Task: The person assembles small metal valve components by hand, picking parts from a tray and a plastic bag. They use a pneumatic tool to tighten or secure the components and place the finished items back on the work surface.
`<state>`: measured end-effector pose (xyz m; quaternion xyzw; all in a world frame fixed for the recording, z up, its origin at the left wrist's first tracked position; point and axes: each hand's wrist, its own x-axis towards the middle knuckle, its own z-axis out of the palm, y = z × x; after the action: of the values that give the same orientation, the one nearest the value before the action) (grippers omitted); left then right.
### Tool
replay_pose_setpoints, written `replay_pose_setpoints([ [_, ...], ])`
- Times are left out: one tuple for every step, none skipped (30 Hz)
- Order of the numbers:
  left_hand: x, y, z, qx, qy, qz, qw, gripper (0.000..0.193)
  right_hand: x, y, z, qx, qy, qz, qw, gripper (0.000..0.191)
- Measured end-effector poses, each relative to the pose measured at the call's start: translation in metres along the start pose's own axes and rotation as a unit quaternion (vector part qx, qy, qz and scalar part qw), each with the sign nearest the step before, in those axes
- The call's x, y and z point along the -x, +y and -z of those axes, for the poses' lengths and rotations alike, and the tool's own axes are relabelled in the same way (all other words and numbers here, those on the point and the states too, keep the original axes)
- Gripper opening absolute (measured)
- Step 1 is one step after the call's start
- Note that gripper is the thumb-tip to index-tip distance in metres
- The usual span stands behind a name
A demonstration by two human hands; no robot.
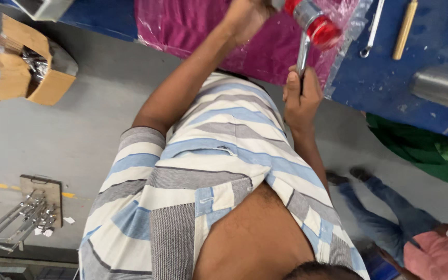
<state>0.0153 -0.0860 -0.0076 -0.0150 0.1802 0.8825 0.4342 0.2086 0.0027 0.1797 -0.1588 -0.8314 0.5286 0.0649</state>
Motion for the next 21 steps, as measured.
replay_pose_setpoints([
  [0.001,0.001,0.0,-0.022,0.0,-0.027,0.999,0.022,0.0,-0.004,-0.001,0.02,-0.006,-0.002,1.0,0.022],
  [0.004,-0.002,-0.001,-0.043,0.0,-0.05,0.998,0.017,0.0,-0.007,-0.001,0.04,-0.01,-0.006,0.999,0.022],
  [0.005,-0.005,-0.001,-0.061,-0.002,-0.069,0.996,0.013,-0.001,-0.009,-0.002,0.025,-0.009,-0.028,0.999,0.022],
  [0.005,-0.01,-0.003,-0.035,-0.022,-0.065,0.997,0.015,-0.001,-0.011,-0.001,0.016,-0.011,-0.053,0.998,0.022],
  [0.011,-0.009,-0.002,-0.016,-0.038,-0.057,0.998,0.016,-0.001,-0.011,-0.002,-0.001,-0.01,-0.079,0.997,0.022],
  [0.014,-0.002,0.0,-0.003,-0.058,-0.047,0.997,0.018,0.0,-0.01,-0.002,0.035,-0.001,-0.045,0.998,0.021],
  [0.015,0.0,-0.002,-0.023,0.0,-0.031,0.999,0.019,0.001,-0.008,-0.002,0.075,0.012,-0.007,0.997,0.02],
  [0.018,0.001,-0.006,-0.047,0.054,-0.015,0.997,0.024,0.002,-0.004,-0.003,0.116,0.031,0.031,0.992,0.019],
  [0.02,0.002,-0.01,-0.072,0.105,0.004,0.992,0.032,0.004,0.002,-0.002,0.086,0.031,0.029,0.995,0.02],
  [0.022,0.01,-0.013,-0.057,0.068,0.009,0.996,0.029,0.005,0.008,-0.001,0.062,0.034,0.021,0.997,0.021],
  [0.027,0.012,-0.017,-0.035,0.037,0.019,0.999,0.031,0.005,0.017,0.003,0.04,0.034,0.009,0.999,0.023],
  [0.031,0.015,-0.022,-0.095,0.094,0.05,0.99,0.036,0.005,0.026,0.006,0.066,0.067,-0.004,0.996,0.022],
  [0.032,0.017,-0.027,-0.158,0.149,0.071,0.974,0.041,0.003,0.037,0.012,0.091,0.096,-0.014,0.991,0.021],
  [0.035,0.016,-0.033,-0.191,0.144,0.06,0.969,0.039,-0.001,0.048,0.02,0.118,0.12,-0.022,0.986,0.021],
  [0.04,0.016,-0.037,-0.223,0.141,0.044,0.963,0.039,-0.007,0.06,0.027,0.16,0.149,-0.024,0.975,0.022],
  [0.043,0.014,-0.041,-0.253,0.14,0.025,0.957,0.039,-0.017,0.071,0.037,0.203,0.175,-0.027,0.963,0.023],
  [0.047,0.013,-0.042,-0.251,0.128,0.028,0.959,0.039,-0.025,0.08,0.047,0.244,0.196,-0.031,0.949,0.024],
  [0.05,0.011,-0.044,-0.249,0.119,0.031,0.961,0.039,-0.033,0.087,0.057,0.29,0.211,-0.016,0.933,0.024],
  [0.053,0.008,-0.044,-0.245,0.112,0.033,0.962,0.039,-0.039,0.091,0.063,0.336,0.223,-0.001,0.915,0.025],
  [0.056,0.005,-0.044,-0.274,0.126,0.041,0.953,0.04,-0.044,0.092,0.065,0.382,0.232,0.014,0.895,0.025],
  [0.056,0.0,-0.044,-0.302,0.137,0.044,0.942,0.04,-0.046,0.091,0.062,0.368,0.229,0.039,0.9,0.03],
])
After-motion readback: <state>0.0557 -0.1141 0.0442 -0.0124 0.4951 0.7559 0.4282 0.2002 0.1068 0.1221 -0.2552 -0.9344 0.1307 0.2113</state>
